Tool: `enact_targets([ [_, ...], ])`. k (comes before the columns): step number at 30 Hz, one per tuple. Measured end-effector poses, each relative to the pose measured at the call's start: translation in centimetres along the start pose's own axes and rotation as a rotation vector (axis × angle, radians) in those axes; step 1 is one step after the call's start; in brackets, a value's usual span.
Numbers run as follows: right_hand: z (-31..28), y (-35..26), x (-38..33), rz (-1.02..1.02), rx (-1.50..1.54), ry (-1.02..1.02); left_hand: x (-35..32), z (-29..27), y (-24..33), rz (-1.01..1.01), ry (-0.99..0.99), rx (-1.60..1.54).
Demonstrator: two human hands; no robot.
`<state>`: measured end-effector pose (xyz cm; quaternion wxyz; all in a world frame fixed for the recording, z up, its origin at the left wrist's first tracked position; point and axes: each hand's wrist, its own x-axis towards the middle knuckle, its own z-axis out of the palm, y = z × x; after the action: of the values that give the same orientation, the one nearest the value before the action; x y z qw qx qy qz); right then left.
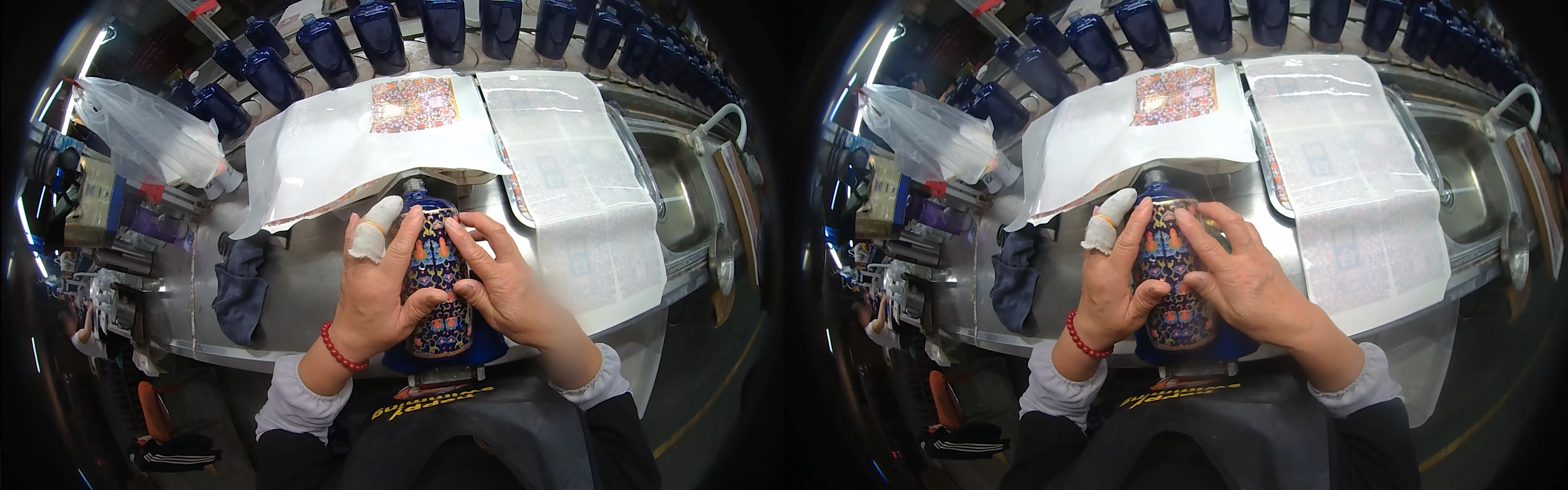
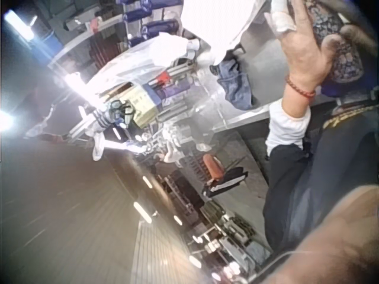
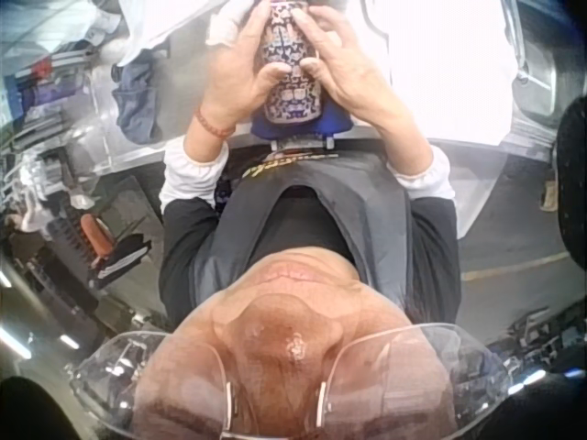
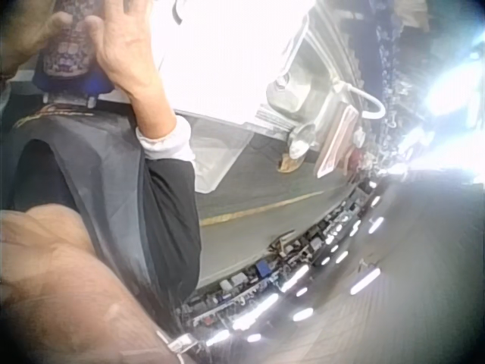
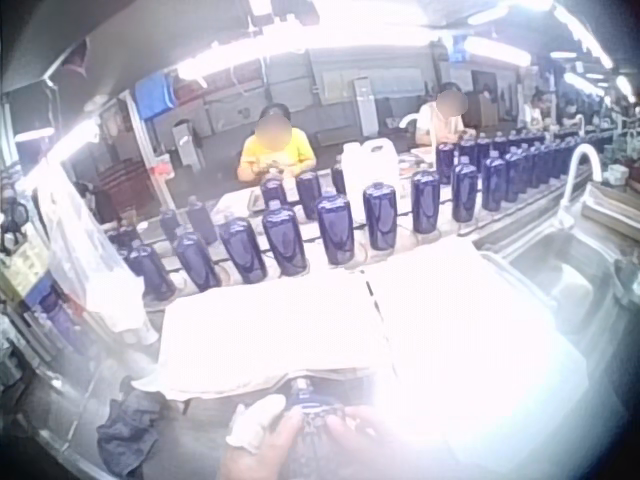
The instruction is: The person scrubs the surface of a decorated ceramic vase with a green sponge while holding it steady with the other hand. After scrubbing, the person places the vase on a nearby rack and folds a sheet of paper on the workbench.
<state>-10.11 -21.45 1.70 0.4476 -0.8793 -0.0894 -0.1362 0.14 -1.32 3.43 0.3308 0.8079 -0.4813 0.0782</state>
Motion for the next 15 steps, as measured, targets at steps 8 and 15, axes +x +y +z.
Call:
enact_targets([
  [8, -0.9, -0.5, 1.9, -0.044, -0.155, 0.028, -0.3, 0.3, -0.4, -0.029, 0.052, -0.128],
  [15, -0.8, -0.7, 2.6, -0.073, -0.18, 0.072, -0.5, 0.7, -0.6, -0.011, 0.085, -0.109],
])
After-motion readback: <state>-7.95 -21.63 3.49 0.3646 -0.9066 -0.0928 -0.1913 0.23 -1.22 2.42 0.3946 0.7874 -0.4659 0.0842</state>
